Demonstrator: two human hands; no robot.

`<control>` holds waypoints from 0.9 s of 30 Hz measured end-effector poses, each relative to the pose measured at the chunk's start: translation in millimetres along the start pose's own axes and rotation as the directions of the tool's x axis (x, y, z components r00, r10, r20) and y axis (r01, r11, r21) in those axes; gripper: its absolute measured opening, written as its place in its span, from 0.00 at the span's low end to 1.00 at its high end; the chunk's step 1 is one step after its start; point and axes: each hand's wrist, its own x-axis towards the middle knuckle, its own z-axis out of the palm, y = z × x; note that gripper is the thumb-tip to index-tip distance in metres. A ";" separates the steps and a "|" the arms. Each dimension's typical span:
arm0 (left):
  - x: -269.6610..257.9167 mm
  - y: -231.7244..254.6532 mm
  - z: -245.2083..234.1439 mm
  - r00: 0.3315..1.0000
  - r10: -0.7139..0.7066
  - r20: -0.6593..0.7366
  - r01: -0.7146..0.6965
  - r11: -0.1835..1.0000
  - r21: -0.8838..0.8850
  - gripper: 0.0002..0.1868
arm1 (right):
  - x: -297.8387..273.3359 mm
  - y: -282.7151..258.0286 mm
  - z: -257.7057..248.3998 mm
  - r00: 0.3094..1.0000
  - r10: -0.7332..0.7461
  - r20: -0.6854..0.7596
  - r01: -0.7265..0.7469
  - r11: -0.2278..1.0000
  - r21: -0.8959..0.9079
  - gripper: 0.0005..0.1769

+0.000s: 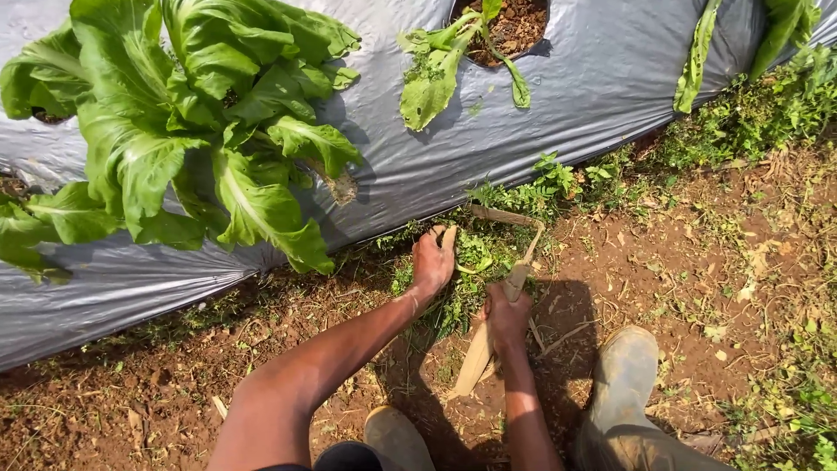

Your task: The person uses a hand hoe to remove weeds growing along the edge of a plastic mulch sheet in a garden. They repeatedly scrape the soil to uproot the weeds and gather the removed plants with their left hand.

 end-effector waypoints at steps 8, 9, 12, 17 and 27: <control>-0.1 18.2 -1.7 1.000 -0.016 0.015 0.015 0.998 0.056 0.32 | 1.5 0.3 -2.6 0.999 0.019 -0.048 -0.018 1.000 0.018 0.10; -37.8 66.1 -14.0 0.999 -0.026 0.023 0.024 0.996 0.082 0.34 | 3.1 3.0 -5.1 0.999 0.010 -0.041 -0.011 1.000 -0.023 0.12; -21.5 42.9 -3.9 0.998 -0.013 0.064 0.007 0.996 0.086 0.34 | 8.6 9.0 -6.8 0.996 0.016 -0.083 -0.013 0.999 0.044 0.08; -13.1 39.1 3.7 0.999 -0.009 0.047 0.005 0.995 0.095 0.27 | 16.3 22.2 -16.9 0.998 -0.008 -0.064 0.000 0.992 -0.126 0.10; -2.0 32.1 15.1 1.000 -0.016 -0.024 0.018 0.997 0.071 0.21 | 16.0 19.9 -20.1 0.996 -0.030 -0.079 0.016 0.984 -0.177 0.12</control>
